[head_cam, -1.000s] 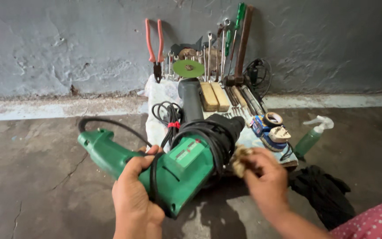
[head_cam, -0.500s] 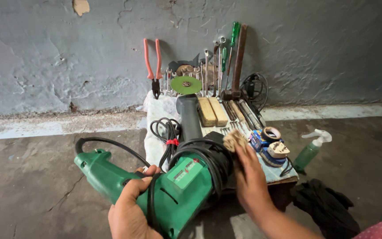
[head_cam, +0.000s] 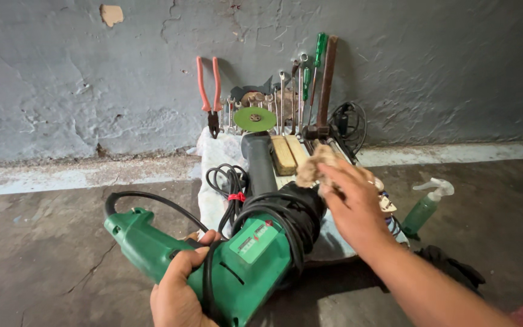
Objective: The person wipes the exterior of a green power drill and its power cord using a cloth, then places the drill and the cord on a small table.
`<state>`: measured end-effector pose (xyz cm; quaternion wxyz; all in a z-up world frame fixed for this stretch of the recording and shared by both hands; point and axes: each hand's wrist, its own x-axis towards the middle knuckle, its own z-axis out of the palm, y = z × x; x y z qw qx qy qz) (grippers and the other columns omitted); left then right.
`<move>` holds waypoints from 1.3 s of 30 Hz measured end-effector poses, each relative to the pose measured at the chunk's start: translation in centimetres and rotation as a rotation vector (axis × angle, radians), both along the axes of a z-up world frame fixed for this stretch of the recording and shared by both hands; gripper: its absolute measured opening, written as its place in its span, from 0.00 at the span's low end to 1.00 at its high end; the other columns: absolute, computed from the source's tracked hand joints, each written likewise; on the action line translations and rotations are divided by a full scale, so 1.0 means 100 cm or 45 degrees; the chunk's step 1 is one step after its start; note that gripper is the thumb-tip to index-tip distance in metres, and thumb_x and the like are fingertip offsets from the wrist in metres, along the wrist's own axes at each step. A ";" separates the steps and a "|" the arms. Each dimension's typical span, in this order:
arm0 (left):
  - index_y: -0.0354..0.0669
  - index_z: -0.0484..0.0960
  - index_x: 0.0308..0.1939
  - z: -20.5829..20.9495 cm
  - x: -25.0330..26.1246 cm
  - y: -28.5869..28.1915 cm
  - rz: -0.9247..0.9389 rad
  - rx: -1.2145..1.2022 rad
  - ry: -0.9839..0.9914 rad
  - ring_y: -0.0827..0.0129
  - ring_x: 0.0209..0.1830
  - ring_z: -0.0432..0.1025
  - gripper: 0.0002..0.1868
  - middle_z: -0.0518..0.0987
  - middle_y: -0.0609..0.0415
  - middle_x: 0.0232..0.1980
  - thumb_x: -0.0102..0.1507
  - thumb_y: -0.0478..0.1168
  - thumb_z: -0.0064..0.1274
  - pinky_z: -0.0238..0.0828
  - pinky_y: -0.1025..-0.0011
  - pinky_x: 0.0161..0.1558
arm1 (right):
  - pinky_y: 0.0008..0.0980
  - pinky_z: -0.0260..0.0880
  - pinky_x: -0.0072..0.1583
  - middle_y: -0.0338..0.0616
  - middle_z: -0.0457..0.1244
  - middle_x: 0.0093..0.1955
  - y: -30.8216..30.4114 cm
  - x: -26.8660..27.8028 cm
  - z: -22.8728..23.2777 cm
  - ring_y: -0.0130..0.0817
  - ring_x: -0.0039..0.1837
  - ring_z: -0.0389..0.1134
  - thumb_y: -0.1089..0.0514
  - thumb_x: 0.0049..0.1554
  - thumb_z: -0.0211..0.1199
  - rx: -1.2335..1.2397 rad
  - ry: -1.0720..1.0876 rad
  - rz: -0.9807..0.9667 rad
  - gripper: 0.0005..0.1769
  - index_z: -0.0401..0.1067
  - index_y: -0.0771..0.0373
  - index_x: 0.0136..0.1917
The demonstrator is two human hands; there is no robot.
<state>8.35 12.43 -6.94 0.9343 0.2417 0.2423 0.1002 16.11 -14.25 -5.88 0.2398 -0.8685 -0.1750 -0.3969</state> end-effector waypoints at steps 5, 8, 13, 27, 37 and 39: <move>0.18 0.75 0.50 0.002 0.001 0.000 0.023 0.035 0.019 0.50 0.44 0.80 0.21 0.82 0.33 0.45 0.53 0.25 0.44 0.81 0.54 0.47 | 0.43 0.61 0.65 0.53 0.64 0.65 -0.003 0.016 -0.045 0.54 0.65 0.62 0.65 0.59 0.59 -0.018 0.083 -0.068 0.18 0.72 0.60 0.62; 0.16 0.74 0.49 0.002 0.003 0.003 0.014 -0.002 0.009 0.50 0.45 0.81 0.20 0.82 0.33 0.44 0.53 0.26 0.43 0.81 0.54 0.49 | 0.46 0.63 0.62 0.54 0.61 0.62 -0.009 0.008 -0.069 0.57 0.62 0.62 0.65 0.59 0.59 0.020 0.059 -0.126 0.20 0.69 0.60 0.64; 0.22 0.79 0.50 -0.009 0.006 0.006 -0.080 0.156 0.004 0.52 0.45 0.80 0.22 0.83 0.37 0.46 0.54 0.29 0.43 0.79 0.57 0.50 | 0.51 0.63 0.60 0.56 0.58 0.62 -0.008 -0.017 -0.082 0.60 0.62 0.60 0.63 0.57 0.59 -0.187 0.227 -0.264 0.26 0.63 0.57 0.69; 0.24 0.75 0.54 -0.036 0.021 0.016 -0.144 0.113 0.007 0.51 0.53 0.79 0.23 0.81 0.38 0.50 0.55 0.27 0.40 0.78 0.56 0.55 | 0.44 0.54 0.70 0.56 0.59 0.74 -0.010 0.015 -0.047 0.49 0.74 0.57 0.57 0.65 0.55 0.160 0.116 0.182 0.20 0.71 0.66 0.67; 0.15 0.76 0.48 -0.029 0.013 0.013 -0.035 0.400 -0.076 0.51 0.50 0.81 0.20 0.82 0.31 0.49 0.53 0.24 0.43 0.81 0.56 0.52 | 0.42 0.69 0.58 0.52 0.71 0.53 -0.028 0.082 -0.029 0.45 0.56 0.70 0.44 0.61 0.55 0.642 1.048 -0.251 0.24 0.77 0.64 0.59; 0.18 0.77 0.50 -0.020 0.013 0.011 -0.077 0.245 -0.007 0.50 0.50 0.80 0.21 0.82 0.33 0.49 0.55 0.27 0.41 0.80 0.55 0.52 | 0.42 0.67 0.59 0.47 0.69 0.56 -0.027 0.084 -0.027 0.40 0.58 0.69 0.42 0.59 0.56 0.819 1.160 -0.312 0.25 0.74 0.61 0.61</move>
